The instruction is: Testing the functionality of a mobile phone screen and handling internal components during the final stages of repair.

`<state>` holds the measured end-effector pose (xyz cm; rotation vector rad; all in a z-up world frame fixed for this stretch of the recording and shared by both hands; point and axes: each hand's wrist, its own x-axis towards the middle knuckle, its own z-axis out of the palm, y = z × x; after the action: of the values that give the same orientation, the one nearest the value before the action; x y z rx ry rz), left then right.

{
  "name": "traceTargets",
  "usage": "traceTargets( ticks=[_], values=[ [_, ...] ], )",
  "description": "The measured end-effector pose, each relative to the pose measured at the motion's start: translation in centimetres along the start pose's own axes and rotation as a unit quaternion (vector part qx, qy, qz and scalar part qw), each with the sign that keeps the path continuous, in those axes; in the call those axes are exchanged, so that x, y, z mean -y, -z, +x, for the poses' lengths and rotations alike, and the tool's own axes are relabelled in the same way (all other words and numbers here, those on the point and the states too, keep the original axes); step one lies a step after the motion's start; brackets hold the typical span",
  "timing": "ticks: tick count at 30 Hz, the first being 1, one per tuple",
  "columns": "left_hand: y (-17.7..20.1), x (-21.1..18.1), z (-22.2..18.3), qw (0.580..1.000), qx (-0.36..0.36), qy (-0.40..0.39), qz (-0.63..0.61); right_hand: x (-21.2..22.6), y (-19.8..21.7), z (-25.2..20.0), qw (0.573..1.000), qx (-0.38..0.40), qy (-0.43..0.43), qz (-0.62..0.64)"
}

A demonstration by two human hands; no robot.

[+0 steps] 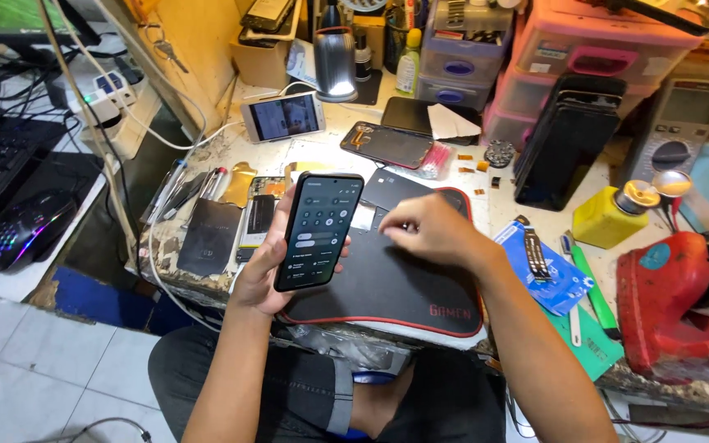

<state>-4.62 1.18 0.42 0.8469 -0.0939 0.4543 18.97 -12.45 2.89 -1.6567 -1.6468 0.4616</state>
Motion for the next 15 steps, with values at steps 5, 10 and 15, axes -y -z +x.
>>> traceTargets(
  ticks=[5, 10, 15],
  values=[
    [1.7, -0.2, -0.4, 1.000, -0.012, -0.013, -0.023, -1.6, -4.4, 1.1, 0.996, 0.043, 0.046, -0.060],
    [2.2, -0.4, -0.6, 0.999, -0.019, -0.018, -0.026, -2.5, -6.2, 1.8, 0.980, -0.009, 0.053, -0.190],
    [1.8, -0.6, -0.4, 0.999, -0.012, -0.021, -0.033, -3.3, -6.6, 1.4, 0.959, -0.073, 0.072, -0.264]
  ],
)
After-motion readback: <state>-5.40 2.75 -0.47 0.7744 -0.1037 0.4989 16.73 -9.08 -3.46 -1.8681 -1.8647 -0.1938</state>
